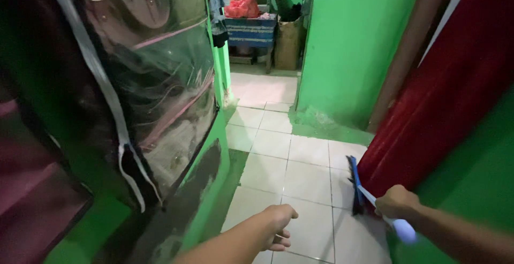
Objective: Sweeping the floor in a hallway and then moving into a bedroom.
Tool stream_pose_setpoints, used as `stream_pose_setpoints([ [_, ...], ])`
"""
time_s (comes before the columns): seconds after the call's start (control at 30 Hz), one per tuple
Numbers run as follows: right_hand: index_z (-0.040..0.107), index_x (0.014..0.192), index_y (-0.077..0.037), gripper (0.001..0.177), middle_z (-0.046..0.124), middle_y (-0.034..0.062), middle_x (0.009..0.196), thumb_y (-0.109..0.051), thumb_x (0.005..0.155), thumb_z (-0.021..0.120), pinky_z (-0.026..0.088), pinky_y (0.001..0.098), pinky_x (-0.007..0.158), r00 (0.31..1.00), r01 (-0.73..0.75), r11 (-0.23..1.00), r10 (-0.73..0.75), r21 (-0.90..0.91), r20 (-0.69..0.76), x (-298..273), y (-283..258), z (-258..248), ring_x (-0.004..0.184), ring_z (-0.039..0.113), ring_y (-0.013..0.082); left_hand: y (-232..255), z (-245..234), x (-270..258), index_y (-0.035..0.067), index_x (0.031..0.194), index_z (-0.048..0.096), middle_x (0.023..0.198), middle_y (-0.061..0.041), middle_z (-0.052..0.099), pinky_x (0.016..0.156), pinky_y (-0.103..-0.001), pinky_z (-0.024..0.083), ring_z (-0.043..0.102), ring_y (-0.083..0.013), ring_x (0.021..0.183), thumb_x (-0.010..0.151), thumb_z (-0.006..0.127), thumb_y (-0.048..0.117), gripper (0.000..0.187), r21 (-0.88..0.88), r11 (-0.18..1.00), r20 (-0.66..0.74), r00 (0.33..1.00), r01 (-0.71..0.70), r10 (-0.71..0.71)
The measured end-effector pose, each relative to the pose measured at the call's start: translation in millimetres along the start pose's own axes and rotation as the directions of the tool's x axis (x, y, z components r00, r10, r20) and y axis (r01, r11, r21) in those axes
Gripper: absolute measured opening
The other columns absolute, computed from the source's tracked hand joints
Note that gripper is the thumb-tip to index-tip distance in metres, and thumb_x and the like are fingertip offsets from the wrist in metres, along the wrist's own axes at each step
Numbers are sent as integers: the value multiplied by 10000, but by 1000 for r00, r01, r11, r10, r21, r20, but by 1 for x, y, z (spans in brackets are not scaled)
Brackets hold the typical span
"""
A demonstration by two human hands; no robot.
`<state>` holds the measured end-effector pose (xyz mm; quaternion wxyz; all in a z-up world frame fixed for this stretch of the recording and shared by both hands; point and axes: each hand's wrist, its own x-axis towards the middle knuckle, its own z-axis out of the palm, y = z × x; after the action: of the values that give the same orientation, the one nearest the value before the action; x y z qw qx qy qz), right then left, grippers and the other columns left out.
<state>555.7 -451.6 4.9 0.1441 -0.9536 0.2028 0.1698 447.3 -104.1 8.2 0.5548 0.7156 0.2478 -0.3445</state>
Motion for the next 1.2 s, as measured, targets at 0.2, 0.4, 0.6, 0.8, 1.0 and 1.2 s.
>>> stream_pose_setpoints([
  [0.2,843,1044,2,407,795,150,991,-297,775,900,610,354,870,1000,-11,996,13,85,-19,-21,-12,-11,916,775,249,8,11,13,51,1398,510,1089,-115,584,616,-357,515,637,-232,769,952,617,445,604,13,1000,13,1000,-16,16],
  [0.4,757,1121,100,261,725,207,768,-67,922,737,537,370,407,969,-48,811,-103,584,222,-122,-72,2,503,649,245,4,9,27,112,1427,544,1188,-131,642,673,-370,543,653,-227,797,926,604,484,627,27,999,-43,998,-35,36],
  [0.6,703,1088,72,231,661,202,759,-95,930,727,470,393,432,824,-144,641,-344,754,450,-134,-111,64,529,615,262,-6,-1,12,163,1512,445,1388,-153,584,932,-459,567,679,-309,1047,956,527,548,681,-80,997,-28,1000,-13,11],
  [0.8,765,1007,106,277,724,155,712,-159,952,706,526,357,472,764,74,840,-394,537,511,-158,-147,88,591,683,238,-22,-10,20,55,1420,570,1154,-121,685,792,-422,535,637,-256,851,886,551,539,721,-16,999,175,984,-28,31],
  [1.0,725,858,9,251,665,104,672,-205,982,681,476,334,460,634,-117,824,-367,554,681,-109,-98,80,549,591,197,-9,-11,-16,67,1415,498,1144,-83,679,788,-371,583,677,-215,864,951,597,528,661,-41,999,130,991,-32,37],
  [1.2,759,951,24,203,745,149,769,-160,952,674,512,328,466,878,-86,902,-132,424,459,-183,-115,39,550,665,198,3,7,-22,69,1414,506,1107,-101,677,700,-357,558,674,-206,813,938,610,526,668,10,999,120,992,-34,33],
])
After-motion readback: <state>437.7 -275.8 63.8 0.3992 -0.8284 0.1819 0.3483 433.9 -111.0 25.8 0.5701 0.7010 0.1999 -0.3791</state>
